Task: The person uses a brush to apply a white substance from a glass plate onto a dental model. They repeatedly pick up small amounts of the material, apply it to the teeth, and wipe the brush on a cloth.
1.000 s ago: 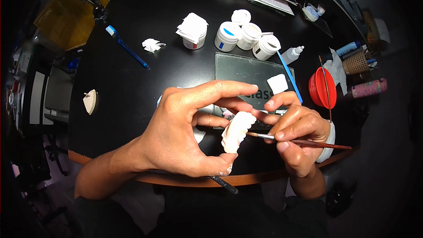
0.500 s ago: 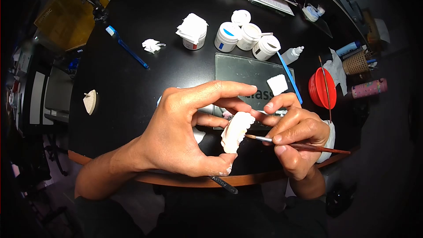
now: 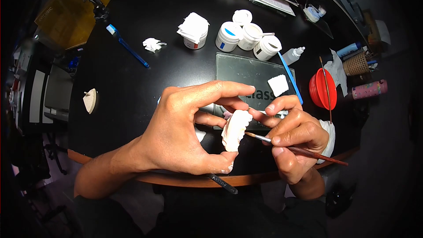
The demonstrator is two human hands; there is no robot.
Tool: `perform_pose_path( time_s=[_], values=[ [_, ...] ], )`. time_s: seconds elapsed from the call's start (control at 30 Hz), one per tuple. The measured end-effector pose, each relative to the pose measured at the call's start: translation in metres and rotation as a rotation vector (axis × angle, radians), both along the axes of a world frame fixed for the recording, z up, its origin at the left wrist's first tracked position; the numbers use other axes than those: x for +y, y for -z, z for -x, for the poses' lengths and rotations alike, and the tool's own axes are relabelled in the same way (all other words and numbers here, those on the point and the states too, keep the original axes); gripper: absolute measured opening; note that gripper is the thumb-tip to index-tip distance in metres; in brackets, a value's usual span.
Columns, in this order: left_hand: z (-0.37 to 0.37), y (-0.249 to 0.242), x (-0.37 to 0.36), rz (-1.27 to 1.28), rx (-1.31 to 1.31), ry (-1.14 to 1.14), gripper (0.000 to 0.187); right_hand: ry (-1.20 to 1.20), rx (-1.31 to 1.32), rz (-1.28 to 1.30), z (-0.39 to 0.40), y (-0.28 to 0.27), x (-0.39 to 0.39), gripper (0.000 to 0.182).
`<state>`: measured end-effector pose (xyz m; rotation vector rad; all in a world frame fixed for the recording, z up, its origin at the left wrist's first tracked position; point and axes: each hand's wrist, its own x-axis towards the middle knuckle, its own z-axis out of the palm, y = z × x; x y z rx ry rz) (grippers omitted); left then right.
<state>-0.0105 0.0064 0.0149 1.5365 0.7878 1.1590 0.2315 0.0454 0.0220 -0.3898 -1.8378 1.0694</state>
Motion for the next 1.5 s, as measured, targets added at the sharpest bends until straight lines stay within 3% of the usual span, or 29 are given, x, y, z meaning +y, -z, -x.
perform_pose_path(
  time_s=[0.7,1.2,1.5],
  values=[
    [0.0006,-0.0002,0.0008,-0.042,-0.009,0.000,0.083,-0.018,-0.004,-0.064,-0.0011,-0.0028,-0.0006,0.020],
    [-0.0016,0.0007,0.0010,-0.155,0.010,-0.021,0.071,-0.002,-0.036,-0.186,-0.0039,-0.0061,-0.0057,0.022],
    [0.0000,0.0020,0.0024,-0.171,0.018,-0.010,0.072,0.009,-0.048,-0.122,-0.0049,-0.0069,-0.0040,0.020]
  ],
)
